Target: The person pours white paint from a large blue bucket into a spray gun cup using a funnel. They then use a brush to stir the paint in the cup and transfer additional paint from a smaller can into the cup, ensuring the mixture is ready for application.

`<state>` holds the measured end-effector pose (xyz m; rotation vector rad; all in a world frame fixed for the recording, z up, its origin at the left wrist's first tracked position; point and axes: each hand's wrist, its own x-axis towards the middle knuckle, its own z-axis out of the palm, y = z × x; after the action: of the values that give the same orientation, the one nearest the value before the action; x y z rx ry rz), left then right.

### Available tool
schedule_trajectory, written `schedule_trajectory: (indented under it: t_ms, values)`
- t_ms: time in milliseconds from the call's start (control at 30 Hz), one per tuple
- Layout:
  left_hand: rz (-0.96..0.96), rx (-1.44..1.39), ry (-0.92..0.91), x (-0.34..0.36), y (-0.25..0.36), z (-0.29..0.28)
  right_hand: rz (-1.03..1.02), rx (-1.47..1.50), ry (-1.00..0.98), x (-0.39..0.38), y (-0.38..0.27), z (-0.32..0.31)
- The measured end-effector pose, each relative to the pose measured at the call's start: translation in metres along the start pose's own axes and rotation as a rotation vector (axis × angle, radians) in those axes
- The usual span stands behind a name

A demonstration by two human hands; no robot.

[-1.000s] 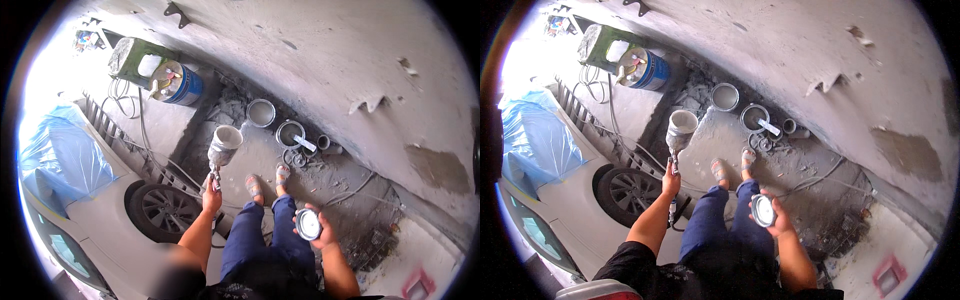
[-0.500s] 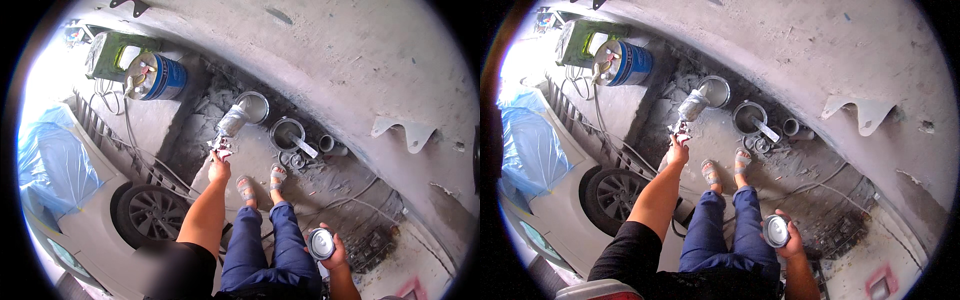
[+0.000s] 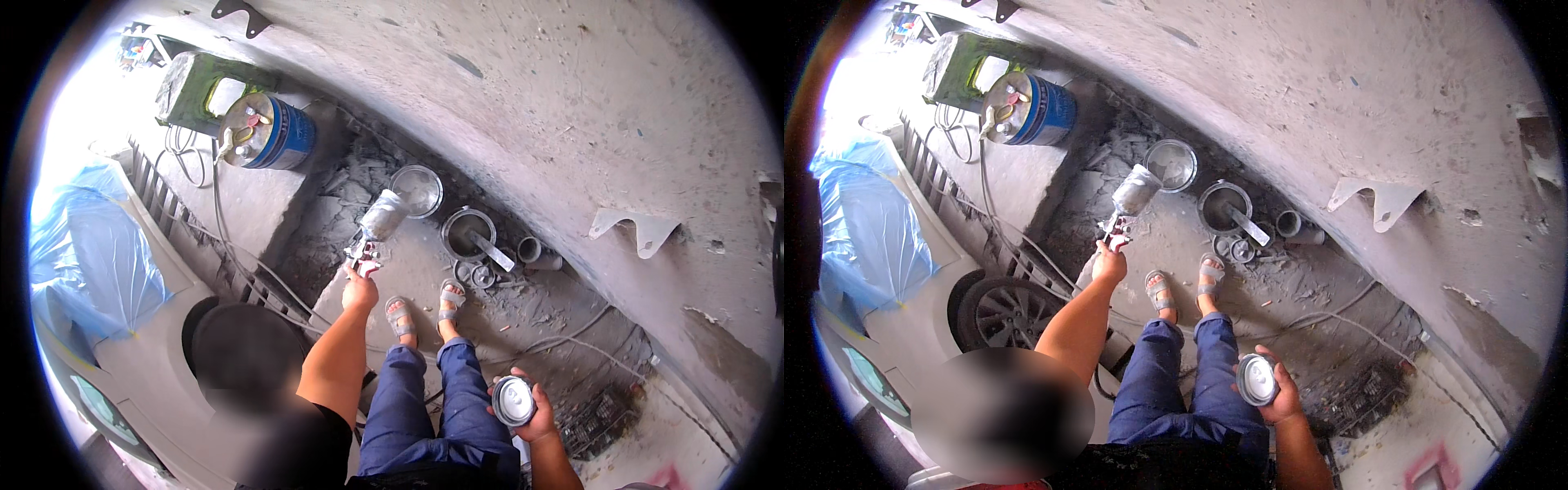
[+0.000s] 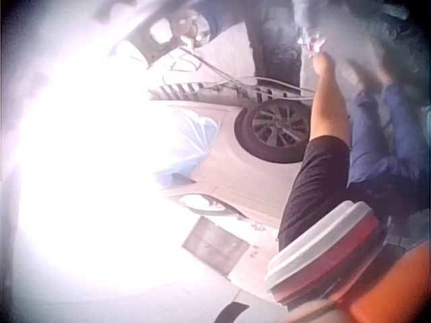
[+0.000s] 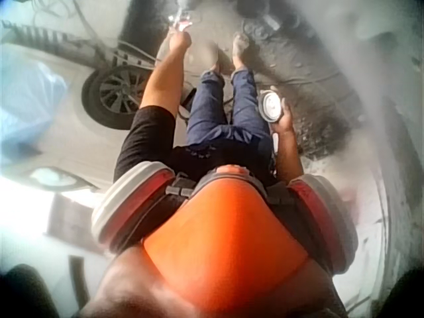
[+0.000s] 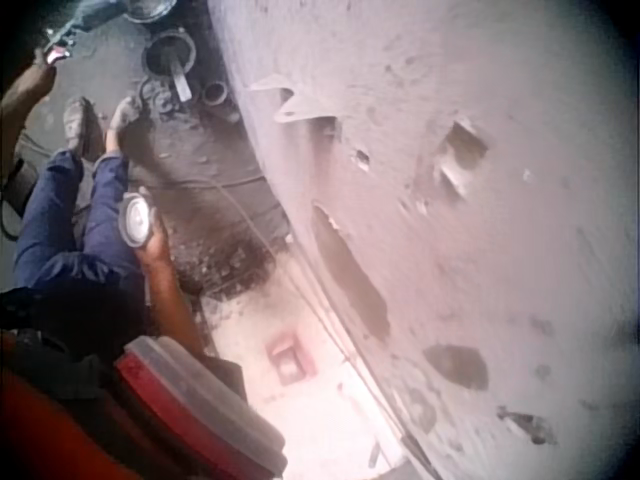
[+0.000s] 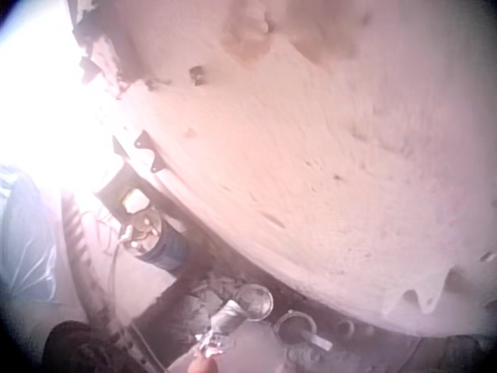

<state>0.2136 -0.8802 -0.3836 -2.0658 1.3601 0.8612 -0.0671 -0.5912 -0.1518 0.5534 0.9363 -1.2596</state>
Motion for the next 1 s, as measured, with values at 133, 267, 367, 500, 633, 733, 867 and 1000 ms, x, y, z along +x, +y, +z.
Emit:
schedule_trajectory:
  t_ms: [133, 267, 367, 500, 633, 733, 867, 1000]
  values:
    - [-0.044, -0.249, -0.097, -0.016, 0.001, -0.019, -0.008, -0.071, 0.017, 0.001, -0.003, -0.001]
    - [-0.04, -0.723, -0.237, 0.017, -0.046, -0.01, -0.003, -0.07, -0.017, 0.009, -0.001, 0.009]
    - [-0.079, -1.097, -0.476, 0.019, -0.054, -0.034, 0.018, -0.13, -0.032, 0.017, 0.002, 0.016]
    - [0.095, -1.106, -0.433, 0.043, -0.07, -0.067, 0.054, -0.169, -0.02, 0.035, 0.019, 0.031]
    - [0.157, -1.111, -0.358, 0.089, -0.097, -0.075, 0.087, -0.174, -0.014, 0.059, 0.049, 0.049]
    - [0.183, -1.066, -0.25, 0.115, -0.108, -0.075, 0.104, -0.214, 0.006, 0.075, 0.076, 0.069]
    - [0.166, -1.005, -0.168, 0.143, -0.147, -0.064, 0.125, -0.308, 0.009, 0.095, 0.114, 0.108]
    - [0.231, -1.045, -0.18, 0.143, -0.183, -0.066, 0.17, -0.368, 0.009, 0.12, 0.146, 0.162]
